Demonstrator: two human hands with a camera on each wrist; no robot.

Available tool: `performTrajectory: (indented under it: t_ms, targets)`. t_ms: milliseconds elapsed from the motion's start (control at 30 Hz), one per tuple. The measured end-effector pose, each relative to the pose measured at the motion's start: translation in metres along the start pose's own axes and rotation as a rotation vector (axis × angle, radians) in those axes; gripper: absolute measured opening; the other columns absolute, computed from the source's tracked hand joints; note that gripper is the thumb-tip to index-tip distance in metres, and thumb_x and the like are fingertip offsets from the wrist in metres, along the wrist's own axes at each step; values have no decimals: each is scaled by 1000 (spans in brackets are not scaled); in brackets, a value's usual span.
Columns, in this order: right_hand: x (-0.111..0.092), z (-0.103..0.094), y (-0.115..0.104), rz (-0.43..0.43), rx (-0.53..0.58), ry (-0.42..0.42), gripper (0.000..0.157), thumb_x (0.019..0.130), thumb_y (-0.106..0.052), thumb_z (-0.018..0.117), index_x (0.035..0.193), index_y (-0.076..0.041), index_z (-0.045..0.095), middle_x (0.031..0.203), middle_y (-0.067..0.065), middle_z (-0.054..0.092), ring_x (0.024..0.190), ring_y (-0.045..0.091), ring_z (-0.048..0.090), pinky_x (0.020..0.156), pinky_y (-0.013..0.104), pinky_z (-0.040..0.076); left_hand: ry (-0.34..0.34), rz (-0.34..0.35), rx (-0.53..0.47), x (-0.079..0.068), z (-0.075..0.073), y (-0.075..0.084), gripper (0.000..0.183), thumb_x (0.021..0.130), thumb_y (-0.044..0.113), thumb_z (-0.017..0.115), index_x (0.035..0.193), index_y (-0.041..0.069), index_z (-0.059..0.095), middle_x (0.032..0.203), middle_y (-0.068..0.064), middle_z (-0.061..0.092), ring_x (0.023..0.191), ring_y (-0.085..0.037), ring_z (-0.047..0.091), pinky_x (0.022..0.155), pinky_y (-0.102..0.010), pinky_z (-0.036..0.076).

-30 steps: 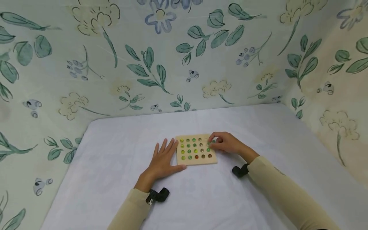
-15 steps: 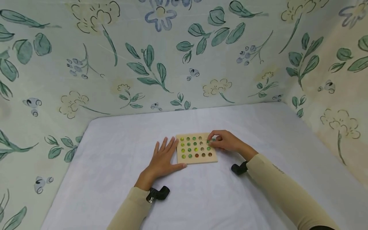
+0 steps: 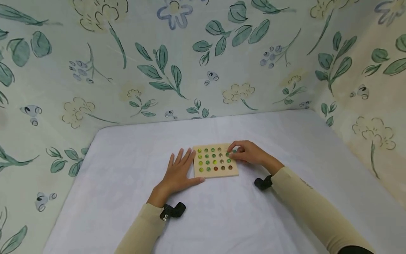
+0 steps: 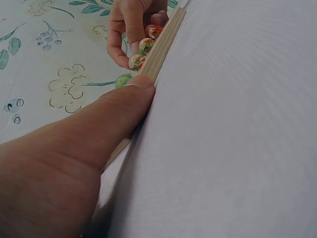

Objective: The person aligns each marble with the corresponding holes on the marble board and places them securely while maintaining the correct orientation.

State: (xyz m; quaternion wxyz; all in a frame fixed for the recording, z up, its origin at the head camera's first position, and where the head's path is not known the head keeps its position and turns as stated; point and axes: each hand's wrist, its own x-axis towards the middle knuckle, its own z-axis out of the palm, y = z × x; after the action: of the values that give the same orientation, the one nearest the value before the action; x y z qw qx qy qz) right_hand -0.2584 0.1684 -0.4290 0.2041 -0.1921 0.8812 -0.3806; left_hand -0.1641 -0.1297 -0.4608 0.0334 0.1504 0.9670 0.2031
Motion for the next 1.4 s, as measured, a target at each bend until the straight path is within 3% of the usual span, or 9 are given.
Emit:
performTrajectory:
  t_ms: [700, 1167, 1400]
  targets:
    - [-6, -13, 14, -48, 38, 68, 24, 90, -20, 70, 113, -15, 65, 67, 6, 57, 54, 19, 49, 48, 28, 43, 10, -5, 19, 2, 1, 0, 109, 76, 77, 57, 156, 19, 12, 162, 0, 8, 148, -25, -4, 116, -50, -8]
    - [-9, -13, 18, -24, 53, 74, 22, 89, -19, 70, 110, -15, 66, 73, 8, 62, 55, 19, 55, 53, 30, 50, 23, 6, -17, -1, -1, 3, 108, 76, 74, 60, 156, 16, 16, 161, -3, 12, 148, -28, -2, 116, -52, -7]
    - [-9, -11, 15, -6, 45, 81, 22, 89, -19, 71, 110, -14, 66, 74, 6, 62, 56, 20, 56, 54, 31, 50, 4, -2, -7, 1, 3, -1, 109, 75, 79, 56, 156, 19, 13, 162, 1, 8, 148, -26, -5, 116, -50, -9]
